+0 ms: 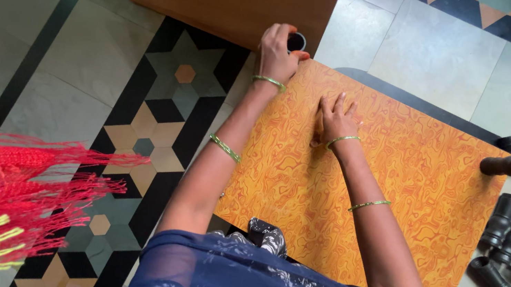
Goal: The person assembles a small wooden table by attaching dark cylindrical legs to a rectangular tabletop. They insert the legs into pre-drilled holes and secure them by hand, working on the floor.
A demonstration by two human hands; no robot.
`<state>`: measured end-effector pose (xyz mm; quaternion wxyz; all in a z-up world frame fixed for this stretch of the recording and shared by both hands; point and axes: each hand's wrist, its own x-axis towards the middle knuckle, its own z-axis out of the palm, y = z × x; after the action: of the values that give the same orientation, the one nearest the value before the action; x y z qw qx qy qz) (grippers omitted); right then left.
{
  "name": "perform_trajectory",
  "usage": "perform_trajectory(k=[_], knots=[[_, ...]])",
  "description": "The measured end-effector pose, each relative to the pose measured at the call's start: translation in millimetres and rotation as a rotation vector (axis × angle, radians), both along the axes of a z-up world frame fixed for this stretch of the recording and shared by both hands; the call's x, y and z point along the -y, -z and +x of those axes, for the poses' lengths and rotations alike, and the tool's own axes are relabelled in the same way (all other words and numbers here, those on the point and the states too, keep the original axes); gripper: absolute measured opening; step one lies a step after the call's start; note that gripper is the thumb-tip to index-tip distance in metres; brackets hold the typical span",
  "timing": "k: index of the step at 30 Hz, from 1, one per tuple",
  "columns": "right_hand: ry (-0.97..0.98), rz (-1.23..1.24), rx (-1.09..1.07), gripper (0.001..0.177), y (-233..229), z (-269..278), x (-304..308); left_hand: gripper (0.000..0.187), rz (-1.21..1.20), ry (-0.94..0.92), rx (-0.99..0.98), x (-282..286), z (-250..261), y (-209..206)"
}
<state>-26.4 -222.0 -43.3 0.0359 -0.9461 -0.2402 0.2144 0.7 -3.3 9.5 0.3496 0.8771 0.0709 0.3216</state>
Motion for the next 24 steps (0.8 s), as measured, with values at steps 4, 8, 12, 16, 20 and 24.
perform_trajectory(k=[4, 8, 12, 16, 20, 24], knots=[[0.009, 0.003, -0.009, 0.133, 1.9, -1.9, -0.1, 0.041, 0.044, 0.003, 0.019, 4.4, -3.2, 2.9], [0.021, -0.005, -0.035, 0.133, 5.8, 0.5, 1.5, 0.045, 0.060, 0.062, 0.030, -1.5, -0.4, 0.7], [-0.006, 0.012, 0.030, 0.127, 8.4, 1.3, 1.1, 0.048, 0.065, 0.116, 0.013, -9.1, -0.1, -1.5], [-0.002, 0.012, -0.038, 0.127, 6.5, 0.9, 2.6, 0.059, -0.060, 0.097, -0.066, -8.9, 0.4, -8.9], [-0.162, 0.008, 0.012, 0.107, 16.6, 0.0, 34.9, 0.070, -0.036, 0.030, -0.276, -6.0, 7.2, -15.5], [-0.207, 0.363, -0.042, 0.079, 26.3, 7.5, 112.0, 0.059, 0.517, -0.160, -0.477, 32.3, 14.2, -12.3]])
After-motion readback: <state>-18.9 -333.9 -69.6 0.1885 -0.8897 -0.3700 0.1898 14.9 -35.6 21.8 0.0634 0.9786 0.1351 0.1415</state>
